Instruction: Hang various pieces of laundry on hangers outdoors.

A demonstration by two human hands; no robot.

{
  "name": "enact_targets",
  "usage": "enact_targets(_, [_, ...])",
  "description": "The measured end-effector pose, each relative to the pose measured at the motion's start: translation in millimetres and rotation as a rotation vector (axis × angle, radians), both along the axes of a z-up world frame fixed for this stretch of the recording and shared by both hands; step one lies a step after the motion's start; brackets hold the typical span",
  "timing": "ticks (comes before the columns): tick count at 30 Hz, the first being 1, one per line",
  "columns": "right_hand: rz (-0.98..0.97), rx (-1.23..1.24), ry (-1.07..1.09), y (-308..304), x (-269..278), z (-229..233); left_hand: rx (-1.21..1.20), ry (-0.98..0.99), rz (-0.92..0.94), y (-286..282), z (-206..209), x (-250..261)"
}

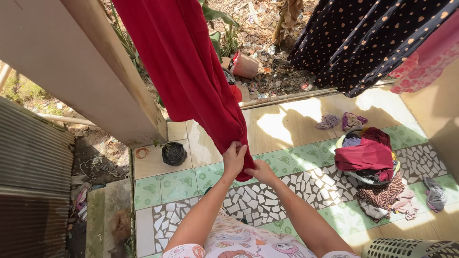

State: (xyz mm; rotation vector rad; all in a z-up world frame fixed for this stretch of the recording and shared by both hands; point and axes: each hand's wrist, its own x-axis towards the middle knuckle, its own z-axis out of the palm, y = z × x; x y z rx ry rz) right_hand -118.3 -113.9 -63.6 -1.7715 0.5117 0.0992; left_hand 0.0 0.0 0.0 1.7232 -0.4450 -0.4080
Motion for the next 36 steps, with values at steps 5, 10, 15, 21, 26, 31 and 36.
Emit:
enact_targets(5, [-0.274,0.386,0.005,0,15,29,0.081,-0.130,0.176,9,-37,-1])
enact_targets(10, [-0.452,0.720,-0.126,2,31,59,0.398,0.220,0.326,15,12,-12])
enact_targets(15, [-0.485,0.763,-0.221,4,26,61,0.050,0.358,0.218,0,-124,-2])
enact_targets(21, [-0.695,0.630,-0.121,-5,2,29,-0.146,0.819,0.085,3,-61,-20])
enact_targets(26, [-0.845,0.590,-0.057,-21,-33,17,0.249,0.650,-0.072,-7,-71,-43])
enact_targets(31, [-0.992,0.585,-0.030,-39,-80,-2,0.639,0.319,-0.206,-26,-126,-49])
enact_targets(36, [-1.129,0.624,0.009,-54,-112,-45,1.027,0.266,-0.245,-63,-74,-69])
